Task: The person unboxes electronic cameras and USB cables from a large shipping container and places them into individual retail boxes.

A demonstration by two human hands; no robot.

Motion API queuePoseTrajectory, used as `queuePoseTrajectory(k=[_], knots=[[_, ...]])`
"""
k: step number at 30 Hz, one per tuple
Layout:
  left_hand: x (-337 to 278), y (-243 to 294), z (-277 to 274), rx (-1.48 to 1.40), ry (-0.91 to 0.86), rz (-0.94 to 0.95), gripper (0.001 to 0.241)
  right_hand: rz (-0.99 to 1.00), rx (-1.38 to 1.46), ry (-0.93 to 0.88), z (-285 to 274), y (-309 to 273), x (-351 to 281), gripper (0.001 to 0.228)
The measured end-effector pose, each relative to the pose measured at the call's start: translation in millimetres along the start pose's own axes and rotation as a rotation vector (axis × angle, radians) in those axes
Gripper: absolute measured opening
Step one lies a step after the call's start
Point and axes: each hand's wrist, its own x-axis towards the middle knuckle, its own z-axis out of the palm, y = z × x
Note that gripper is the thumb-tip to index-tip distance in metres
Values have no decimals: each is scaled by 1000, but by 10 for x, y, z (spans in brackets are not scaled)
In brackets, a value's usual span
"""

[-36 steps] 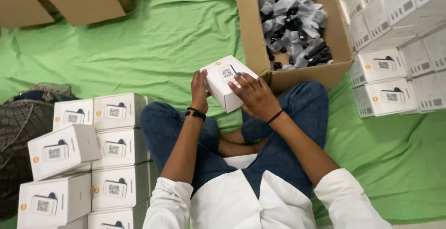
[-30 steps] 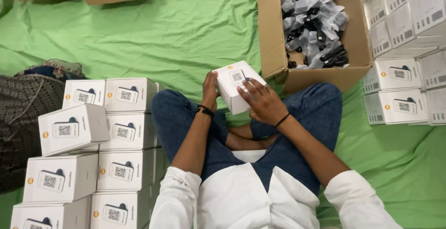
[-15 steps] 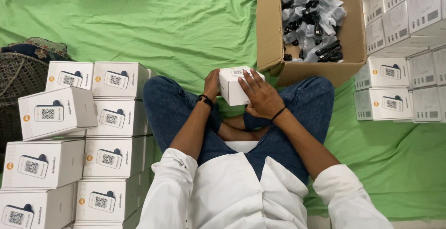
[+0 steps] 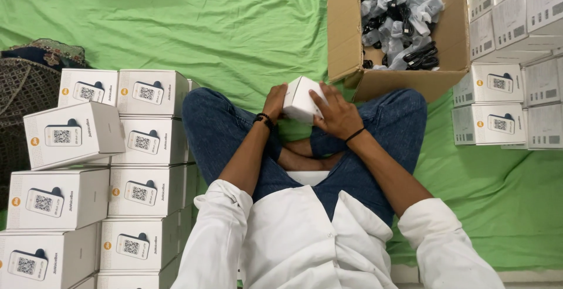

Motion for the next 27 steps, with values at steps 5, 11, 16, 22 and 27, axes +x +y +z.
queuePoseTrajectory(k=[5,11,16,22,27], knots=[[0,27,58,368,32,48,81,62,-67,130,166,172,-68,48],[11,11,22,318,19,16,79,190,17,241,33,117,-68,26],[89,123,24,-8,63,-43,76,175,73,361,-297,52,121,23],[-35,290,-124,-7,306,39,70,108,-130,432,-513,-133,366,21],[-110,403,-158,83,354,175,58,118,-172,395,-468,-82,458,24]])
